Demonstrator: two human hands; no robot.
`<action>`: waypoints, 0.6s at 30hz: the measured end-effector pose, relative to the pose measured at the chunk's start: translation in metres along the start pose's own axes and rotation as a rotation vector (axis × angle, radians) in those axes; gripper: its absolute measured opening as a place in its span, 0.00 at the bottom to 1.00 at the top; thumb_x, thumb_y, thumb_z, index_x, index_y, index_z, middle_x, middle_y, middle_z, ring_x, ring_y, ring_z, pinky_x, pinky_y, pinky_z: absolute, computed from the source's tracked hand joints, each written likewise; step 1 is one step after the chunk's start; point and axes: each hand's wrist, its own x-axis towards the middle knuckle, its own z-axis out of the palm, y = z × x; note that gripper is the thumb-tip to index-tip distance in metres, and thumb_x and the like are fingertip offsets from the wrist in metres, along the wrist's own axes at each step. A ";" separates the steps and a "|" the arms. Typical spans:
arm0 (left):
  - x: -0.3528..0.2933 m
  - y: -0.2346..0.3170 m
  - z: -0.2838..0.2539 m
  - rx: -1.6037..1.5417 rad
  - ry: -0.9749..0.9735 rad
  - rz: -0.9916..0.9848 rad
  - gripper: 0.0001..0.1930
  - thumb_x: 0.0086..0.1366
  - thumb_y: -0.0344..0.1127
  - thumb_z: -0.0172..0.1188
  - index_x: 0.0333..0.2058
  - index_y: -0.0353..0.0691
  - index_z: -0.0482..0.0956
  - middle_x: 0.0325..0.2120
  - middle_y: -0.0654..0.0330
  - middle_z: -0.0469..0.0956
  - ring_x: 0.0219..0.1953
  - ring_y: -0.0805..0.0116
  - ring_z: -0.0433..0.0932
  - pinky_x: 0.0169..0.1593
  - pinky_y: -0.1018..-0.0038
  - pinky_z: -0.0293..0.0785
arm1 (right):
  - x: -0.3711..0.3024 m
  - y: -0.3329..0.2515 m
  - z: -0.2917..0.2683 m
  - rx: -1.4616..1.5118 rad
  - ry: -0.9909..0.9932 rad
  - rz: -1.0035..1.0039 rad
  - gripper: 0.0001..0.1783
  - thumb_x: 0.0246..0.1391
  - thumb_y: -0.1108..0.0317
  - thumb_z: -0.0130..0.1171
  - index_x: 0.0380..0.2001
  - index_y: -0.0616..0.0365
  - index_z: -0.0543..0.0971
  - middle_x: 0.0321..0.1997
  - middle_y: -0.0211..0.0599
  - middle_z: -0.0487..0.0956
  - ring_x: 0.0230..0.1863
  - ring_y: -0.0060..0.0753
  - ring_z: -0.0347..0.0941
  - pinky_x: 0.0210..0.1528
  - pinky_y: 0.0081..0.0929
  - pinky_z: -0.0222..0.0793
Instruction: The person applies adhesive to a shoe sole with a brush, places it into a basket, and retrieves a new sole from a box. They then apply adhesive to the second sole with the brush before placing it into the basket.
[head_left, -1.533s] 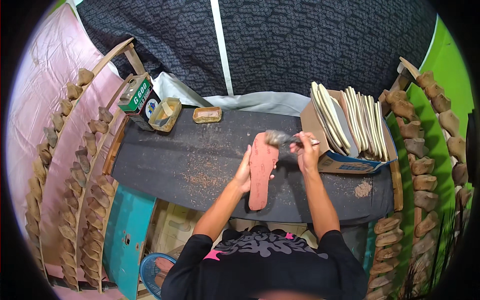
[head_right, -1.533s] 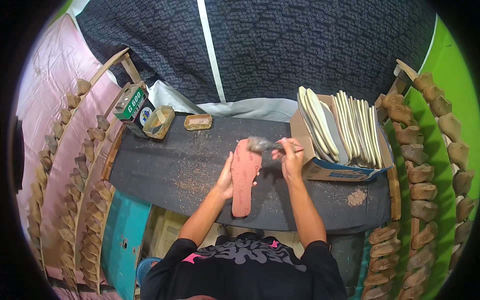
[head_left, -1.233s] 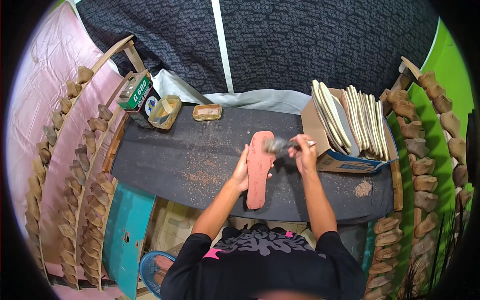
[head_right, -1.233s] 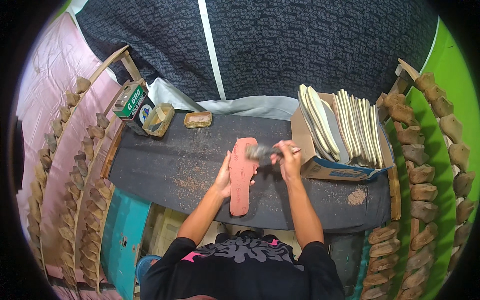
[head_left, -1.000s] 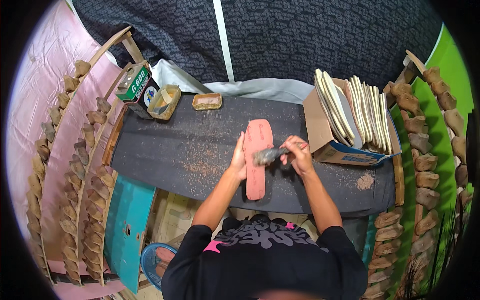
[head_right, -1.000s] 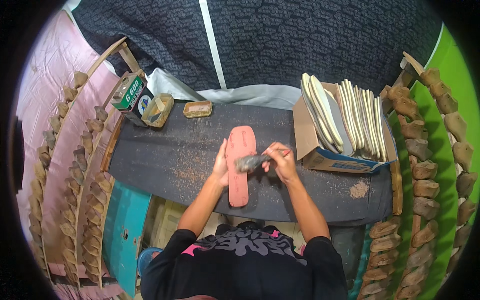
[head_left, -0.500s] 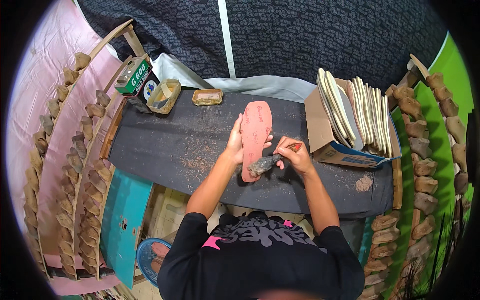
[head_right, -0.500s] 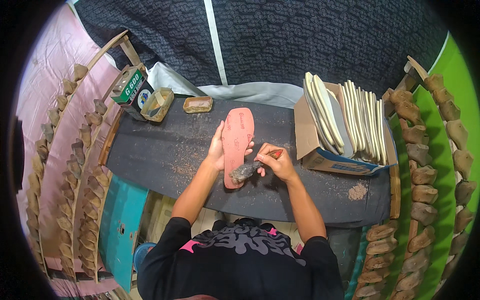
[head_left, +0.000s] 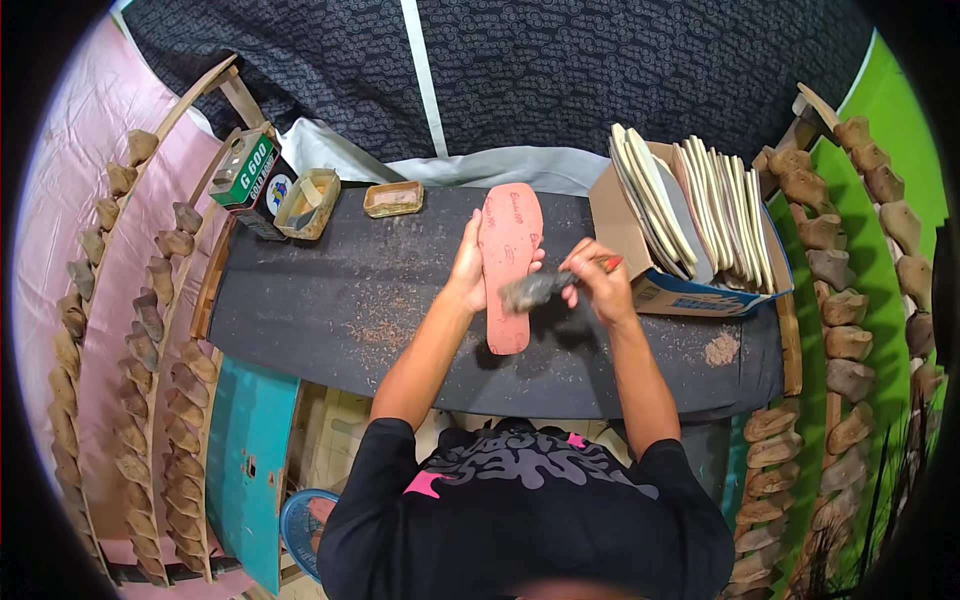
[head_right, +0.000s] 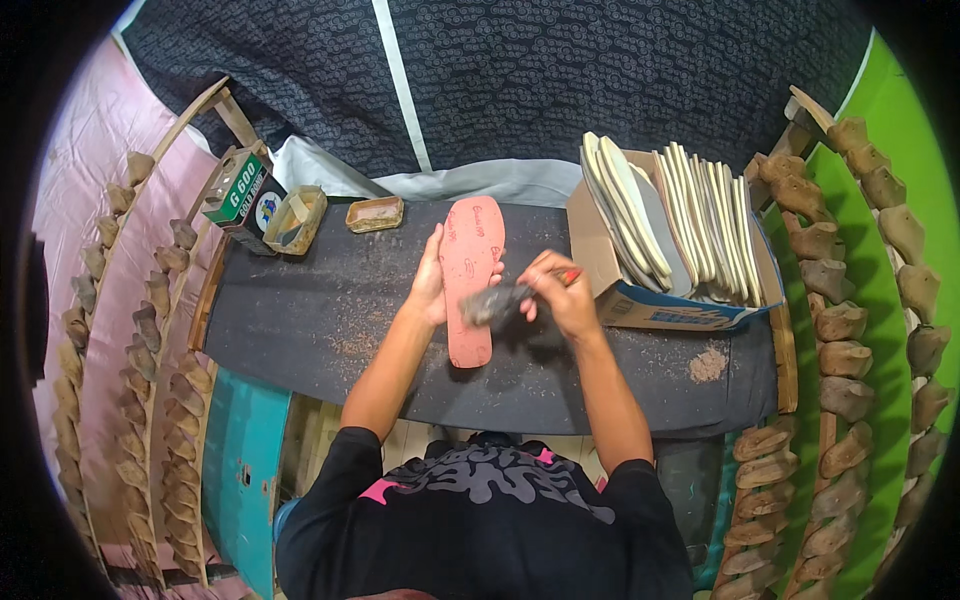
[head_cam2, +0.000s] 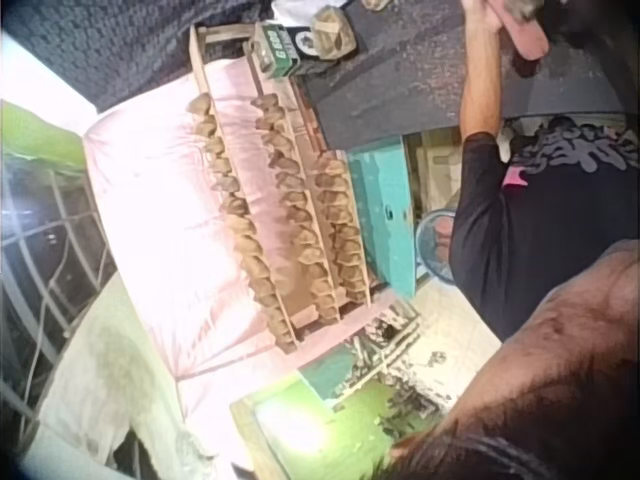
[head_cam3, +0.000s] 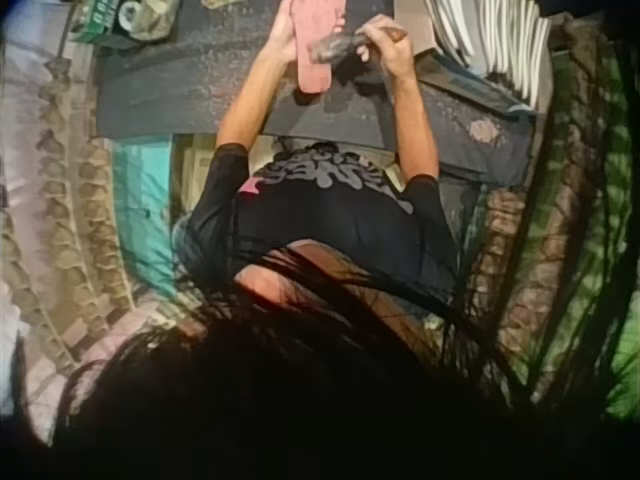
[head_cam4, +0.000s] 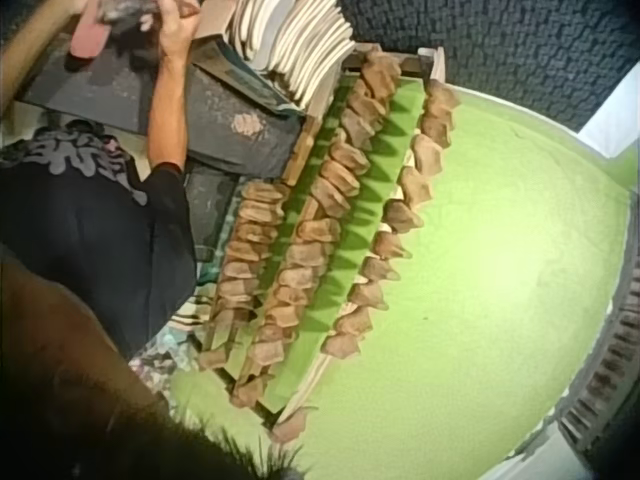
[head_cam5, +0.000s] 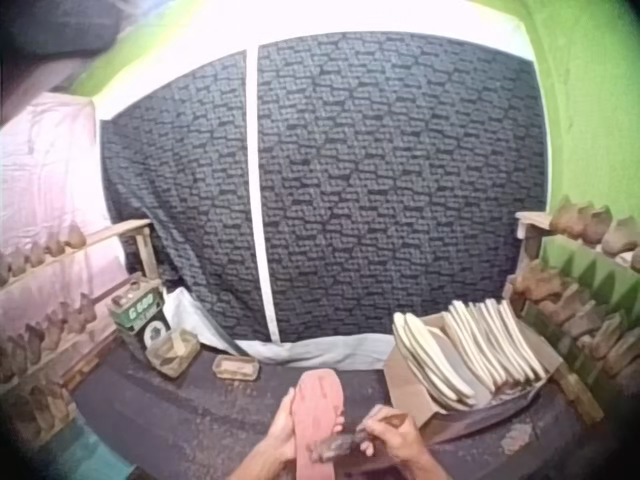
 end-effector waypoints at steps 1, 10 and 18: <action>0.001 -0.002 0.001 0.001 -0.001 -0.003 0.39 0.63 0.68 0.33 0.55 0.37 0.66 0.44 0.50 0.74 0.42 0.56 0.77 0.45 0.61 0.77 | 0.004 0.004 -0.007 0.013 0.055 -0.095 0.07 0.57 0.74 0.51 0.27 0.67 0.73 0.31 0.42 0.74 0.22 0.30 0.74 0.19 0.23 0.72; 0.011 -0.007 -0.002 0.046 0.004 0.002 0.40 0.63 0.68 0.32 0.56 0.37 0.65 0.45 0.48 0.74 0.42 0.55 0.77 0.45 0.61 0.77 | -0.020 0.007 -0.009 -0.163 -0.192 0.095 0.08 0.56 0.73 0.51 0.25 0.65 0.71 0.29 0.44 0.72 0.18 0.31 0.72 0.15 0.22 0.70; 0.019 -0.010 -0.007 -0.079 -0.062 -0.007 0.40 0.64 0.67 0.32 0.56 0.34 0.64 0.45 0.47 0.73 0.41 0.54 0.77 0.45 0.60 0.77 | -0.022 0.007 -0.021 -0.042 -0.065 0.012 0.07 0.56 0.76 0.50 0.25 0.67 0.73 0.29 0.42 0.73 0.21 0.31 0.73 0.19 0.23 0.71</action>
